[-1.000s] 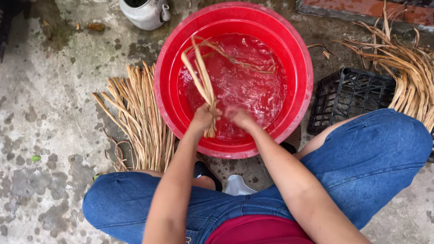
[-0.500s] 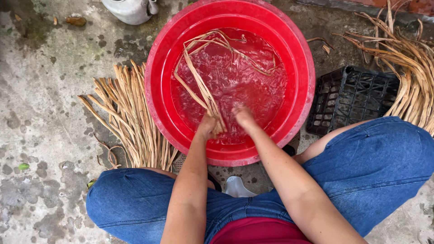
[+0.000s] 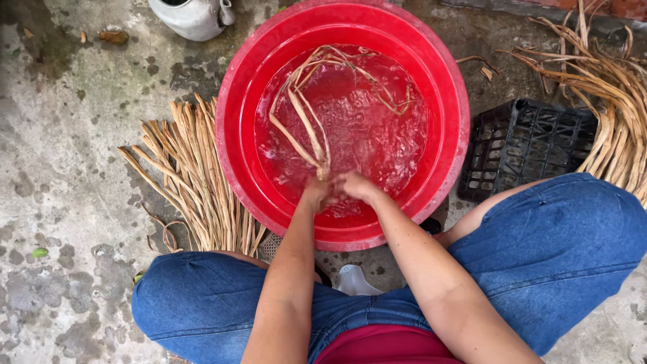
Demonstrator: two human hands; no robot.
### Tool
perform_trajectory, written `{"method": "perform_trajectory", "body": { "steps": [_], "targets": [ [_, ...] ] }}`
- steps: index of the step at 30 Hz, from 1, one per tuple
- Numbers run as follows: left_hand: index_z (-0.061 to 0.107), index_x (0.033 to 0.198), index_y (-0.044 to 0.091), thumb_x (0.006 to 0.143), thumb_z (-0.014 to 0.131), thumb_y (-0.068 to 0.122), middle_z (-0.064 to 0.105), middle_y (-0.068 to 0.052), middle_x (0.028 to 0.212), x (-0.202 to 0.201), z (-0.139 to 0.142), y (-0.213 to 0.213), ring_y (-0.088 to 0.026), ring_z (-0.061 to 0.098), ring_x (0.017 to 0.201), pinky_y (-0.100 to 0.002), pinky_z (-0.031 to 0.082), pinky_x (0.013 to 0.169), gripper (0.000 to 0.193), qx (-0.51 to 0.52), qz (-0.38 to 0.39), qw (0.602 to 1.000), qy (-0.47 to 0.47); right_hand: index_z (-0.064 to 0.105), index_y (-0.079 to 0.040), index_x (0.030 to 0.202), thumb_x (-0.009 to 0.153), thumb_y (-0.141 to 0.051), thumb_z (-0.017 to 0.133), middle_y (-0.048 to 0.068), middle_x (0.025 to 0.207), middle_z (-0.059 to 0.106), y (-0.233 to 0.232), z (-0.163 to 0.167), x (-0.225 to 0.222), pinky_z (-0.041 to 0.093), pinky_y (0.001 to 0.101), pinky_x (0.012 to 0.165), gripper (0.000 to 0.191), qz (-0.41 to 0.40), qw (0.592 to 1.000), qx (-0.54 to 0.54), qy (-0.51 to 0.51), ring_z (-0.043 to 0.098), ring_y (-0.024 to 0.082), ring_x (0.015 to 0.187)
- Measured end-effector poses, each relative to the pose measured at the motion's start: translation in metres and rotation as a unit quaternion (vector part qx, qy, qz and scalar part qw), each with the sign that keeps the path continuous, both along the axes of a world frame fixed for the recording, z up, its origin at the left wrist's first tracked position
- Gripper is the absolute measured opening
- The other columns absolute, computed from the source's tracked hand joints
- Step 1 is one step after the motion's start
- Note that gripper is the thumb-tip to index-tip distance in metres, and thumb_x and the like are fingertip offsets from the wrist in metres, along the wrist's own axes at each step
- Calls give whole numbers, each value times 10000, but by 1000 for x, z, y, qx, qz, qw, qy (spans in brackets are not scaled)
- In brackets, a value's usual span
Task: The person sits on the ground in front of a red basin of water and washes long dried palm leaf strips one at a time, dipping, flexing and rubbing each strip in the water, then sets it aside and takes the next strip from the pile.
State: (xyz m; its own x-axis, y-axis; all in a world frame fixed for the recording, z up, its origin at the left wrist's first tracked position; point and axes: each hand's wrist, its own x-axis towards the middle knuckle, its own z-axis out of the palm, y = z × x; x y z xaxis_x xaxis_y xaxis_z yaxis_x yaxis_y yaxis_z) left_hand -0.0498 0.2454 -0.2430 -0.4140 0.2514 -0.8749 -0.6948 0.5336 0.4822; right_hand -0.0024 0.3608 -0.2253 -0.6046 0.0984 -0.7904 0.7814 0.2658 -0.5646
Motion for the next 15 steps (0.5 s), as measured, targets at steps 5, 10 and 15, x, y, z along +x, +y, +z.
{"method": "perform_trajectory", "body": {
  "steps": [5,10,15],
  "targets": [
    [714,1041,-25,1036,546,237,667,-154,823,14,-5,-3,-209,605,642,-366,458,483,311,19,1,994,111,575,-26,1337,1006,-346,721,140,1229,645,7,10,0,472,390,1047,482,-116,988,-3,103,609,211,1156],
    [607,1062,13,1027,476,267,721,-161,906,64,23,4,-226,688,802,-428,545,735,288,124,-203,936,261,556,-76,1350,870,-110,691,135,995,740,-2,19,15,601,305,851,500,-148,935,-297,126,754,161,870],
    [662,905,33,1062,482,391,604,-113,694,101,99,-24,-206,587,666,-377,473,643,430,64,-283,938,191,659,-32,1148,1003,-145,622,58,764,678,22,18,13,517,244,475,188,-351,898,-256,73,535,71,470]
  ]
}}
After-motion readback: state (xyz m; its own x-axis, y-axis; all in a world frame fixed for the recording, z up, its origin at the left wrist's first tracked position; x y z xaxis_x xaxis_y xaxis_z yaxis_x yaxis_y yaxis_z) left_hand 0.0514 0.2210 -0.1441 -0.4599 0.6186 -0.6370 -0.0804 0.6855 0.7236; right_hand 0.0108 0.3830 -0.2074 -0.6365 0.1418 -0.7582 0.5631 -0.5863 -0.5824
